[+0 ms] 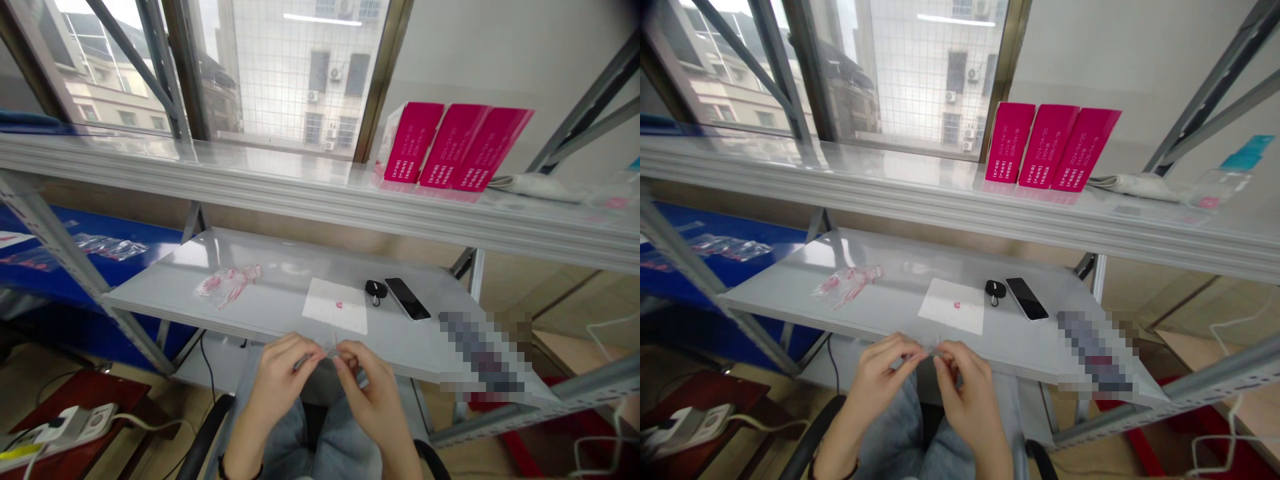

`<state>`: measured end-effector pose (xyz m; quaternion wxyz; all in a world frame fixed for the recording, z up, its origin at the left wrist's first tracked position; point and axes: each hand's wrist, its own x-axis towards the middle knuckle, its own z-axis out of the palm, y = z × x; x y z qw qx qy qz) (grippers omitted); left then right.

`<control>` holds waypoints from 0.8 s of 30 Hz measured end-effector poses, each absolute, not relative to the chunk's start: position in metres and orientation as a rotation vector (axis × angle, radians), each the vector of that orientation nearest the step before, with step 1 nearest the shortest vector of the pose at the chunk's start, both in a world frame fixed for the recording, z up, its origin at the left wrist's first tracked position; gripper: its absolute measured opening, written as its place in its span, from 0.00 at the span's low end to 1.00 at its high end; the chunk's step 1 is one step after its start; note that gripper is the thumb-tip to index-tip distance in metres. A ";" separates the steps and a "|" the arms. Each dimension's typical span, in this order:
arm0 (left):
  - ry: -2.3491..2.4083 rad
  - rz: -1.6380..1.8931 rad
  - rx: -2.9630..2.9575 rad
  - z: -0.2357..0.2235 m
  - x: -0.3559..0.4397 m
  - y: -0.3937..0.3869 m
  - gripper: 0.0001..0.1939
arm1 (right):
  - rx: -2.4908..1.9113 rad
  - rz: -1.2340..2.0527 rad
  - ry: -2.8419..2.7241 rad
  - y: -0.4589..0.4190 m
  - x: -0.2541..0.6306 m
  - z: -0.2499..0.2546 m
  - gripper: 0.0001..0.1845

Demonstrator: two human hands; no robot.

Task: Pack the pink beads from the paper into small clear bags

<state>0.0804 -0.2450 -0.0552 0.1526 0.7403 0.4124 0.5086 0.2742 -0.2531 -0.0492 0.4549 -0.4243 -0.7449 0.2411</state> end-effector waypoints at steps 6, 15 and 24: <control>1.106 1.446 2.198 -0.060 0.081 -0.242 0.06 | -1.061 0.568 -1.904 -0.253 0.276 -0.048 0.10; 1.148 1.427 2.335 -0.069 0.080 -0.238 0.07 | -1.160 0.783 -1.973 -0.250 0.266 -0.048 0.07; 1.190 1.254 2.089 -0.071 0.082 -0.243 0.10 | -1.133 0.870 -2.006 -0.250 0.267 -0.047 0.09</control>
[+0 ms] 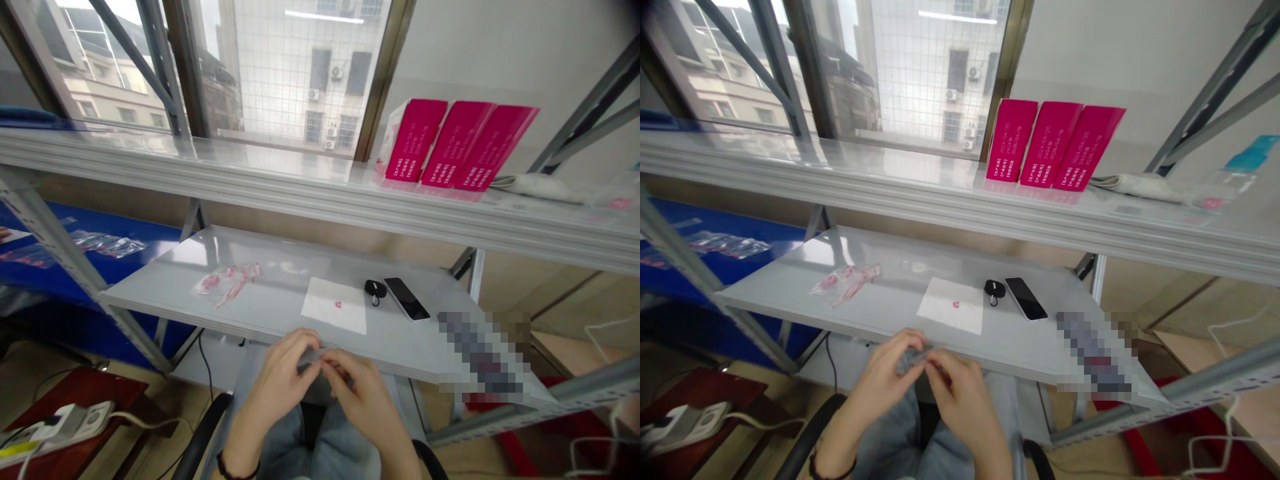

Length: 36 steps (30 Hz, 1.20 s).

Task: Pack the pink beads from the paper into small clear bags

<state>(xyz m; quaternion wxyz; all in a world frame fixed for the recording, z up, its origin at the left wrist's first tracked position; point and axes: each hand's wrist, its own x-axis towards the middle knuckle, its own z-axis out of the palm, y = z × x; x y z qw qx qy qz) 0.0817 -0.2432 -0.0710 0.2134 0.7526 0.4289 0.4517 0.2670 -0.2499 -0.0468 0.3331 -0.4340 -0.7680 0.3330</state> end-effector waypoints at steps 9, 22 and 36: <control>0.890 0.890 1.901 -0.068 0.072 -0.252 0.46 | -1.009 0.889 -2.045 -0.256 0.279 -0.039 0.09; 0.913 0.904 1.976 -0.061 0.076 -0.248 0.40 | -0.949 0.936 -2.022 -0.256 0.284 -0.046 0.09; 0.893 0.976 1.941 -0.048 0.079 -0.249 0.32 | -1.064 0.863 -2.126 -0.266 0.287 -0.030 0.12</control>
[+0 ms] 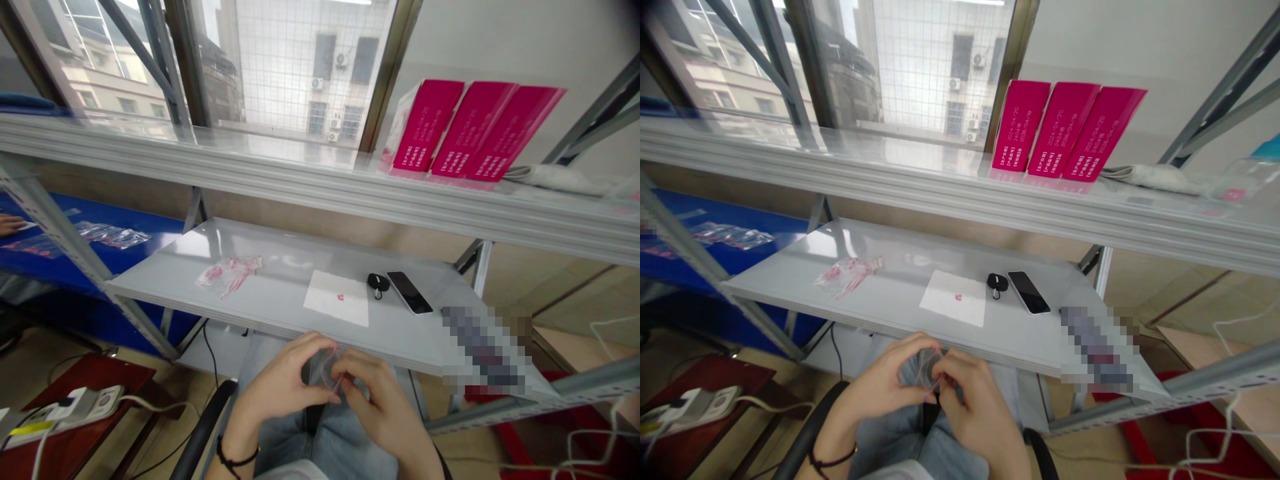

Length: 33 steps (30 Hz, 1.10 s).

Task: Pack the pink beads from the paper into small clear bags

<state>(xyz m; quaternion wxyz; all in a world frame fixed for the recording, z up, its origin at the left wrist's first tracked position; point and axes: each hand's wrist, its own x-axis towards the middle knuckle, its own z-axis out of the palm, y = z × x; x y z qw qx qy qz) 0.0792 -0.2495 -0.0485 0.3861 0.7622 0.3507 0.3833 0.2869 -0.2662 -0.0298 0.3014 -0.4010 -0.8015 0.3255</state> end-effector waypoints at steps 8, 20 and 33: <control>0.945 0.957 1.961 -0.056 0.077 -0.246 0.35 | -1.183 0.836 -2.121 -0.267 0.284 -0.031 0.22; 0.952 0.995 1.963 -0.056 0.076 -0.246 0.31 | -1.014 0.890 -2.161 -0.268 0.285 -0.024 0.17; 0.990 1.017 1.961 -0.061 0.076 -0.246 0.33 | -1.266 0.802 -2.153 -0.270 0.284 -0.030 0.27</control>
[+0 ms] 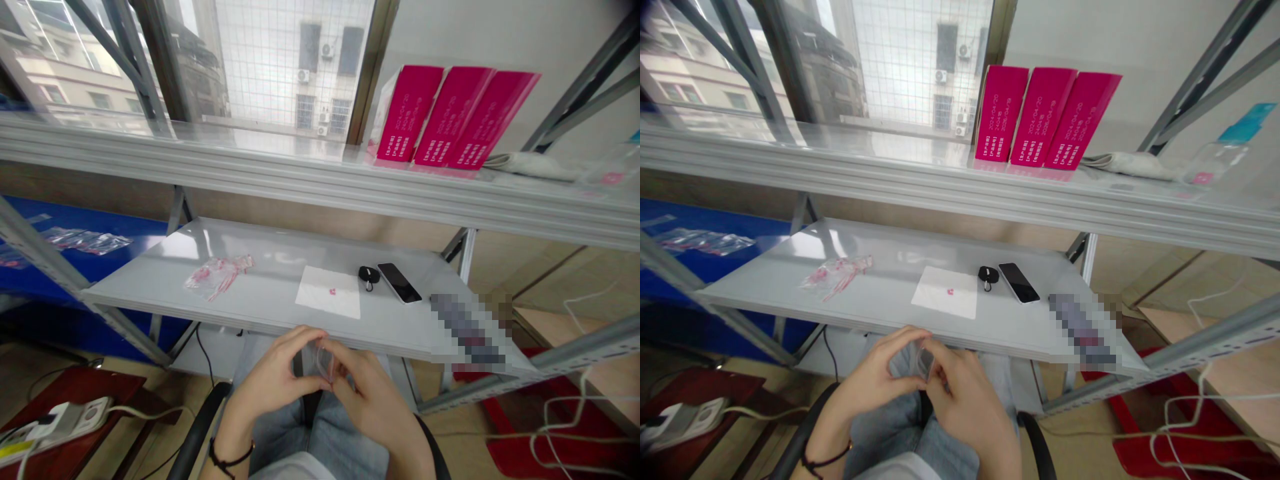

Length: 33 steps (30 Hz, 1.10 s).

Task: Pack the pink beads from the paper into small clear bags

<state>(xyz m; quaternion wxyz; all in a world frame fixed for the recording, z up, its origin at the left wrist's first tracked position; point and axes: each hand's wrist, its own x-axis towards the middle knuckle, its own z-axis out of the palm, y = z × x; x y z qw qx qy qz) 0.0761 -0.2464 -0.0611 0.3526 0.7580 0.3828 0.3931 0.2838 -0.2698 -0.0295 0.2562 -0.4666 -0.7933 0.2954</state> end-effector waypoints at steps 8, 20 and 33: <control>0.988 0.992 2.013 -0.062 0.075 -0.248 0.35 | -1.250 0.765 -2.171 -0.270 0.278 -0.031 0.26; 0.886 1.066 1.989 -0.056 0.070 -0.250 0.31 | -1.044 0.874 -2.152 -0.275 0.282 -0.016 0.14; 0.849 1.316 1.888 -0.075 0.053 -0.235 0.26 | -1.312 0.565 -1.885 -0.182 0.312 -0.055 0.16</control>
